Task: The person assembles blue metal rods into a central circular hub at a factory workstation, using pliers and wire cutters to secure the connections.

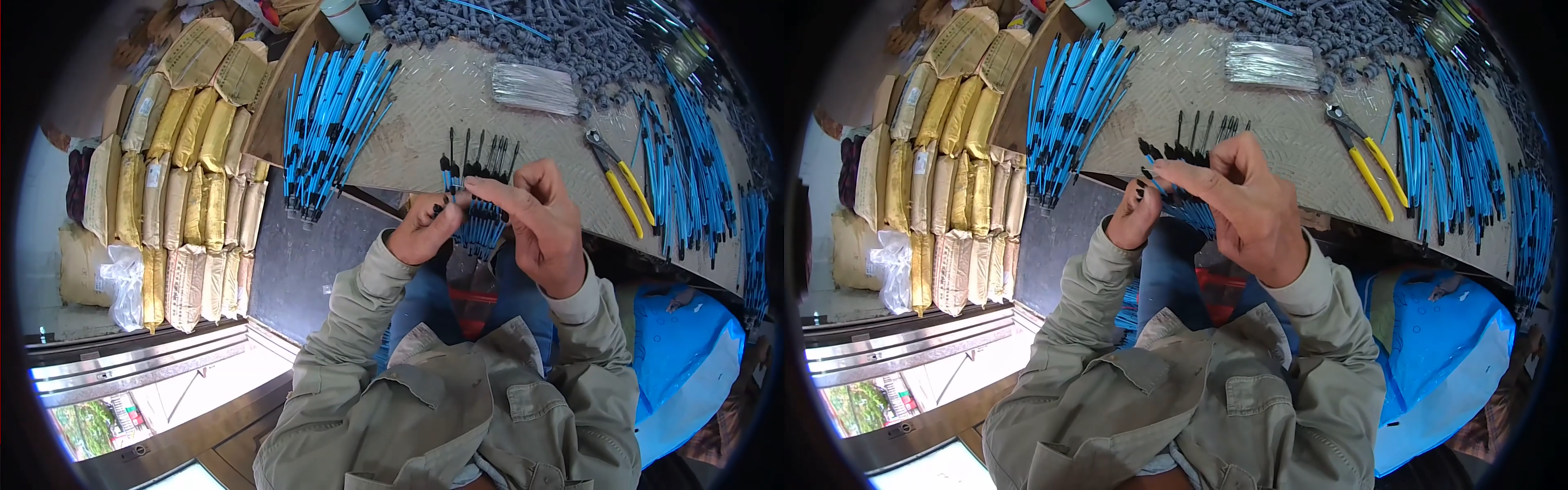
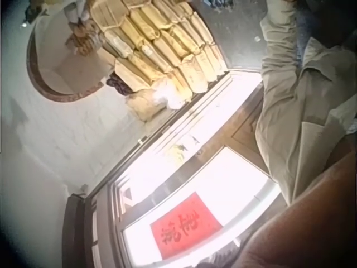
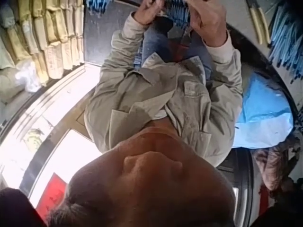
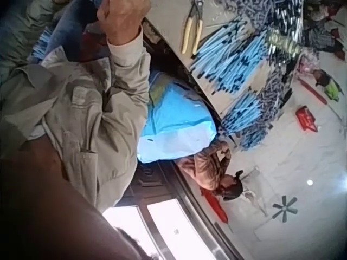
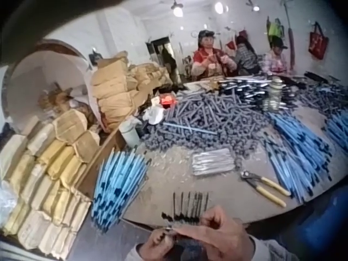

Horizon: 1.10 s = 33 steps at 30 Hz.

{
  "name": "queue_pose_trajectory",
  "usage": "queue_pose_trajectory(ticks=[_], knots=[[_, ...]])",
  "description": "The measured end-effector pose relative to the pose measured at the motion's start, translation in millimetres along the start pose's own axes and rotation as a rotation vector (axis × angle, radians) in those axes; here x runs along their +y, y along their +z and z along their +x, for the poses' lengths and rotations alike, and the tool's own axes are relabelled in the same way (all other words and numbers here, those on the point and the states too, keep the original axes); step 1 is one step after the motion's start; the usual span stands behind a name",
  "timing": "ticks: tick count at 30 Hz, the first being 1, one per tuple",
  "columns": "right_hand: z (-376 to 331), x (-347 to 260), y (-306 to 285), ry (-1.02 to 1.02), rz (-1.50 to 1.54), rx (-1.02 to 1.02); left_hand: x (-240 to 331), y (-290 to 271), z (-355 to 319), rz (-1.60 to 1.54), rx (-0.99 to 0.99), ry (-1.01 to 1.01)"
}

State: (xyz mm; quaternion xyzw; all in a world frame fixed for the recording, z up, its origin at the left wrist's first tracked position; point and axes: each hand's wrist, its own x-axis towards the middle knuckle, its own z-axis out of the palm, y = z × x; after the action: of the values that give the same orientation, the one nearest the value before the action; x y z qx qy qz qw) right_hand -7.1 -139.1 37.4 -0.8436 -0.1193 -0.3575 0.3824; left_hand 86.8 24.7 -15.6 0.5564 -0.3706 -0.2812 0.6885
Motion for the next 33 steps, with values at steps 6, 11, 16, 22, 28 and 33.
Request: queue_pose_trajectory(ticks=[6, 11, 16, 22, 28, 33], knots=[[11, -2, -17, 0.019, 0.04, -0.203, -5, -6, -4, 0.021, 0.015, -0.045], [15, -2, -20, -0.026, -0.003, -0.227, -11, -12, -5, 0.025, 0.007, -0.054], [9, -8, -16, 0.016, -0.029, -0.135, -14, -11, -6, 0.05, 0.02, -0.017], [1, -14, -6, 0.023, -0.096, -0.042, -5, -5, -2, 0.059, 0.006, 0.019], [4, -21, -9, -0.006, -0.192, -0.05, 2, -3, -1, 0.067, -0.052, -0.02], [1, -17, -6, 0.009, -0.141, -0.032, -6, -7, -1, 0.104, -0.014, -0.009]])
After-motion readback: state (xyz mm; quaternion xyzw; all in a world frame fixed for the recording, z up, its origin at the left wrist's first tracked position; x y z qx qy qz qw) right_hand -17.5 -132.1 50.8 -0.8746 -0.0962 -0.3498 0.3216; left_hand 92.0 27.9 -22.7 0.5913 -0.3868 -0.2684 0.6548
